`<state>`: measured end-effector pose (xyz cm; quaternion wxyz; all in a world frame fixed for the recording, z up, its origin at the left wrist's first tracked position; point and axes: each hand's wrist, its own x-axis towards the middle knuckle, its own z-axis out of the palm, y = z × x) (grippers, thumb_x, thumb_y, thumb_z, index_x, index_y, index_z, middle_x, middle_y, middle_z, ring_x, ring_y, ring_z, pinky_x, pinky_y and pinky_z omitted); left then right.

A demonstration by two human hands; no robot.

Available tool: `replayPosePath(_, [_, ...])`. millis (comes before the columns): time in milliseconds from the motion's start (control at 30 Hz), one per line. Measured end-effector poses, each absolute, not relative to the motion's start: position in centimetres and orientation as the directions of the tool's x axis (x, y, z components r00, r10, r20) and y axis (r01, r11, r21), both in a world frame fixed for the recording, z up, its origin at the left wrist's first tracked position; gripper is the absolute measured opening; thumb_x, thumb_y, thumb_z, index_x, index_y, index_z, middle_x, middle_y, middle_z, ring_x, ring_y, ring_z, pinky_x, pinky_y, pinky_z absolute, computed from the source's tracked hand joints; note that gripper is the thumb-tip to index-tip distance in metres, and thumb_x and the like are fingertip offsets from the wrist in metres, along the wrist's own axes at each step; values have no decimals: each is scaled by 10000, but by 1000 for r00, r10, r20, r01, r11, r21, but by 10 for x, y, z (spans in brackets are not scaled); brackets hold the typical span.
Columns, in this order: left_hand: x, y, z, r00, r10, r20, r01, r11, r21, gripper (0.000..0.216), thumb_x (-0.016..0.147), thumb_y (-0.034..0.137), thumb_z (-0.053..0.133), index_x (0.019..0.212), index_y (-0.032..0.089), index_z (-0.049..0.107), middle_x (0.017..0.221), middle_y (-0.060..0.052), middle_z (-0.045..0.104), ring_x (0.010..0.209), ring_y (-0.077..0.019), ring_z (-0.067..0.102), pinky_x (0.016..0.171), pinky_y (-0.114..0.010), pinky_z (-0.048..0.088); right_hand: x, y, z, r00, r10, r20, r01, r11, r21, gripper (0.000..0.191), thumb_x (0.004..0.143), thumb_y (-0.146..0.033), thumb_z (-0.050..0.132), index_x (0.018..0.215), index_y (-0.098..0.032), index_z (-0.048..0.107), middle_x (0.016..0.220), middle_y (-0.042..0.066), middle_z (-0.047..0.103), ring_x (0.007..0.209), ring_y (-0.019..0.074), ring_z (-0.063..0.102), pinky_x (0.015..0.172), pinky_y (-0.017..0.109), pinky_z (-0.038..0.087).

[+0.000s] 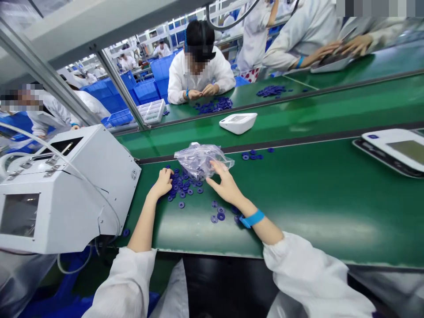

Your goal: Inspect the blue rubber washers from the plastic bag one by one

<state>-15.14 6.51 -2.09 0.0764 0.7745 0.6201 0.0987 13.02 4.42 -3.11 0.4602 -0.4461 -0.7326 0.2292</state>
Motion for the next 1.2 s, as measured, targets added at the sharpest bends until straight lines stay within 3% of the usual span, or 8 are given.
replayPosePath(133, [-150, 68, -27, 227, 971, 72, 940, -237, 244, 269, 910, 308, 571, 1118, 136, 571, 1176, -90, 554, 1066, -224, 546, 905, -432, 482, 130, 44, -31, -178, 872, 456, 419, 486, -767, 594, 869, -389, 590, 1419, -244, 419, 1439, 130, 421, 1176, 286, 566, 1019, 495, 460])
replayPosePath(400, [-145, 71, -31, 195, 980, 49, 933, -201, 297, 307, 906, 322, 584, 1152, 140, 574, 1211, -98, 556, 1114, -244, 539, 945, -474, 466, 130, 44, -33, -196, 882, 429, 403, 471, -784, 597, 868, -385, 593, 1422, -263, 409, 1435, 121, 424, 1140, 270, 579, 1001, 493, 468])
replayPosePath(533, [-143, 71, -31, 152, 987, 52, 906, -160, 391, 316, 903, 323, 588, 1161, 141, 574, 1243, -101, 544, 1146, -253, 525, 975, -495, 445, 131, 44, -33, -196, 888, 417, 408, 460, -789, 598, 867, -381, 594, 1421, -246, 412, 1428, 137, 432, 1111, 276, 595, 983, 500, 476])
replayPosePath(700, [-149, 72, -31, 76, 995, 65, 795, -100, 598, 291, 912, 330, 577, 1130, 137, 586, 1176, -92, 579, 1083, -230, 560, 937, -463, 476, 131, 44, -32, -205, 888, 411, 418, 459, -784, 598, 873, -388, 589, 1425, -245, 408, 1432, 135, 432, 1115, 272, 595, 982, 482, 483])
replayPosePath(833, [-161, 78, -32, -56, 996, 66, 609, -18, 793, 301, 929, 347, 550, 1142, 136, 572, 1110, -83, 597, 980, -199, 596, 859, -412, 518, 133, 43, -31, -209, 889, 407, 428, 458, -780, 597, 882, -400, 579, 1430, -251, 398, 1434, 135, 432, 1105, 272, 600, 1000, 501, 465])
replayPosePath(1000, [-171, 82, -29, -188, 982, -10, 241, 56, 969, 299, 929, 356, 550, 1127, 132, 567, 1050, -71, 600, 879, -167, 603, 762, -349, 539, 135, 42, -28, -213, 884, 416, 440, 467, -767, 594, 884, -399, 578, 1431, -263, 392, 1422, 140, 438, 1081, 273, 609, 1010, 523, 449])
replayPosePath(1200, [-173, 73, -8, -119, 986, -115, -280, 78, 957, 172, 931, 304, 531, 977, 139, 553, 856, -18, 549, 682, -101, 519, 579, -228, 465, 137, 41, -26, -241, 867, 436, 459, 498, -736, 571, 901, -379, 555, 1436, -266, 389, 1431, 128, 432, 1236, 295, 515, 1055, 525, 411])
